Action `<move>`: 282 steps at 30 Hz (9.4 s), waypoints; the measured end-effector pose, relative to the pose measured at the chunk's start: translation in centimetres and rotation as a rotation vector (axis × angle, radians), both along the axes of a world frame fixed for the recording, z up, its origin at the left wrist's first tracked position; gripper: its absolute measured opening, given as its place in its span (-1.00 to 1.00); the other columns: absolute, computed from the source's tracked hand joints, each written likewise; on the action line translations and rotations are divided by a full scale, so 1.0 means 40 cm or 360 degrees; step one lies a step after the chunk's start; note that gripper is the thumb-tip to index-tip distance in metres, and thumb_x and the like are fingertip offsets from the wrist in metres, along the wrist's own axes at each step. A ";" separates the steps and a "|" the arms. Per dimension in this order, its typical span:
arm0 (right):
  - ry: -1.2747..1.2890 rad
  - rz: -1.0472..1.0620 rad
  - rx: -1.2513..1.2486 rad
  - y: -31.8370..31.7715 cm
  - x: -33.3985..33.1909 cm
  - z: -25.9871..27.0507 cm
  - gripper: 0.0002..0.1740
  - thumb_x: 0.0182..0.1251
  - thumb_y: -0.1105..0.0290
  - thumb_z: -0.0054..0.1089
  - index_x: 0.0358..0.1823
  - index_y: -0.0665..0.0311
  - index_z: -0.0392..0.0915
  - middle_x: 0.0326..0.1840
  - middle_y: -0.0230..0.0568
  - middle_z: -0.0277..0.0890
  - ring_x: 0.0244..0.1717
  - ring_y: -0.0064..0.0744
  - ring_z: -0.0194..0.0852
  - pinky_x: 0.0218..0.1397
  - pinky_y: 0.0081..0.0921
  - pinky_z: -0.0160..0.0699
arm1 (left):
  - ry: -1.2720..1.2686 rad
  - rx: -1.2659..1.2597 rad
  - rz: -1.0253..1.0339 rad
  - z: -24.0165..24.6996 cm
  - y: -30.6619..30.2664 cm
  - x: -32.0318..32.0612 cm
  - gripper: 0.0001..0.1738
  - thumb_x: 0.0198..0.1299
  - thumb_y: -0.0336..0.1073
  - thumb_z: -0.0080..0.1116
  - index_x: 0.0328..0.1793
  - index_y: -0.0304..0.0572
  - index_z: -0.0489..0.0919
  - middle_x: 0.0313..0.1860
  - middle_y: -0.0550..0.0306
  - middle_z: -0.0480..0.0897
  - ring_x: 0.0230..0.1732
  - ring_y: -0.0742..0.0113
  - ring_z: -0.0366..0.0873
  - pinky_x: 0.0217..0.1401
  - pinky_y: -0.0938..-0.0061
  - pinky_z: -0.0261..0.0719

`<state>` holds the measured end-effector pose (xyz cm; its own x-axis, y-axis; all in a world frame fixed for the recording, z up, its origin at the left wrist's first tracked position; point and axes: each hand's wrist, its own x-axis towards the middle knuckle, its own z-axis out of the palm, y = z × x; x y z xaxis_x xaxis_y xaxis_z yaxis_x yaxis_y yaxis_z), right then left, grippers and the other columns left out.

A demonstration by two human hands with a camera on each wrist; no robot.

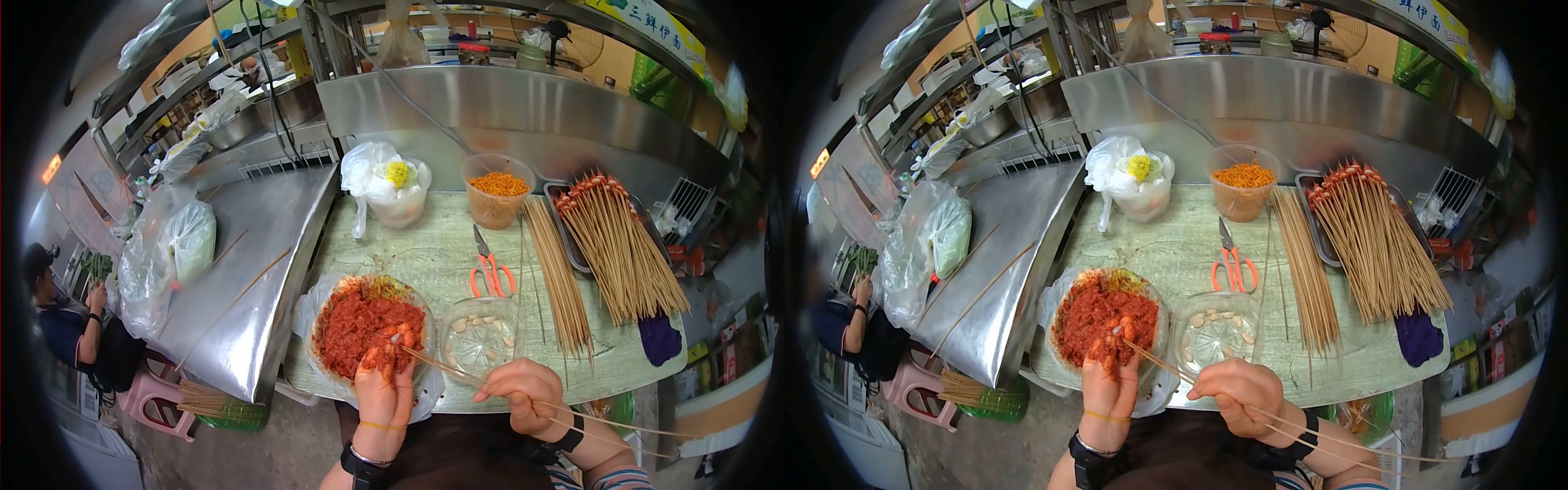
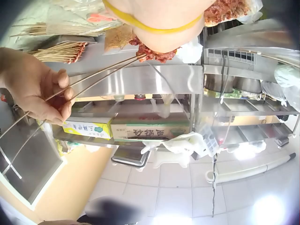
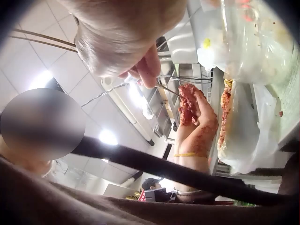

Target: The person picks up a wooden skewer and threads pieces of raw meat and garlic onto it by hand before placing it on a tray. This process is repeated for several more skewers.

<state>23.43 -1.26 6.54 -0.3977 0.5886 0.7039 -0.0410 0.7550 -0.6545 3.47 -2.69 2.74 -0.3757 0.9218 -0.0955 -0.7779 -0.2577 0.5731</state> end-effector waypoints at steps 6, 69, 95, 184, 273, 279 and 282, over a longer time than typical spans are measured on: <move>-0.0015 -0.0037 0.0072 0.000 -0.006 -0.009 -0.78 0.41 0.39 -0.11 -0.22 0.33 0.53 -0.33 -0.13 0.59 -0.37 -0.26 0.58 -0.33 -0.49 0.56 | -0.0060 0.0000 0.0026 -0.018 0.006 -0.006 -0.68 0.28 -0.42 0.02 0.15 -0.28 0.42 0.13 0.02 0.54 0.18 0.18 0.48 0.31 0.21 0.41; 0.2208 -0.1031 -0.1078 0.594 0.512 -0.107 -0.62 0.37 0.24 0.00 0.09 0.33 0.33 0.09 -0.07 0.42 0.03 -0.30 0.45 0.08 -0.45 0.45 | 0.2580 -0.0261 0.0333 -0.096 0.051 -0.128 -0.45 0.40 -0.03 -0.27 0.39 -0.17 0.25 0.40 0.07 0.29 0.41 0.19 0.16 0.49 0.28 0.02; -0.1648 -0.1620 -0.0873 0.471 0.254 -0.159 -0.81 0.08 0.46 0.14 -0.30 0.37 0.65 -0.27 0.13 0.60 -0.18 0.04 0.60 -0.15 -0.21 0.59 | 0.0708 -0.0003 0.0180 -0.089 0.070 -0.096 -0.68 0.36 -0.34 -0.08 0.22 -0.17 0.38 0.20 0.10 0.50 0.10 0.31 0.50 0.07 0.42 0.49; 0.0329 -0.0357 -0.1220 0.131 0.099 -0.099 -0.65 0.47 0.29 -0.15 -0.38 0.39 0.48 -0.53 -0.24 0.47 -0.56 -0.47 0.48 -0.43 -0.60 0.47 | 0.1889 -0.0426 -0.0296 -0.048 0.076 -0.271 -0.82 0.25 -0.52 -0.06 -0.10 -0.39 0.54 -0.22 0.16 0.64 -0.30 0.38 0.59 -0.22 0.57 0.52; 0.0308 -0.0077 -0.0452 0.029 -0.006 -0.028 -0.59 0.51 0.22 -0.29 -0.34 0.37 0.45 -0.43 -0.11 0.44 -0.54 -0.39 0.55 -0.41 -0.56 0.51 | 0.0013 -0.0116 -0.0171 -0.046 0.012 -0.082 -0.78 0.29 -0.44 0.03 0.03 -0.33 0.51 -0.02 0.03 0.60 -0.04 0.25 0.58 0.09 0.32 0.61; 0.0182 -0.0092 -0.0263 0.014 -0.010 -0.028 -0.68 0.45 0.31 -0.18 -0.33 0.35 0.52 -0.40 -0.13 0.55 -0.45 -0.36 0.56 -0.34 -0.52 0.52 | -0.0079 -0.0060 -0.0123 -0.048 0.007 -0.070 -0.72 0.29 -0.44 -0.02 0.12 -0.31 0.45 0.06 0.01 0.58 0.10 0.19 0.53 0.21 0.26 0.53; 0.0109 -0.0081 -0.0158 0.009 -0.007 -0.030 -0.70 0.43 0.32 -0.15 -0.33 0.32 0.55 -0.38 -0.16 0.57 -0.42 -0.33 0.56 -0.33 -0.51 0.54 | -0.0130 -0.0044 -0.0125 -0.055 0.007 -0.068 -0.70 0.29 -0.43 -0.02 0.13 -0.32 0.44 0.08 0.00 0.57 0.13 0.20 0.51 0.24 0.28 0.50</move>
<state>23.14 -0.88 5.33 -0.3186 0.6749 0.6657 -0.0512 0.6890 -0.7230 0.74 -2.43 0.55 -0.2926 0.9446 -0.1488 -0.8394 -0.1791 0.5132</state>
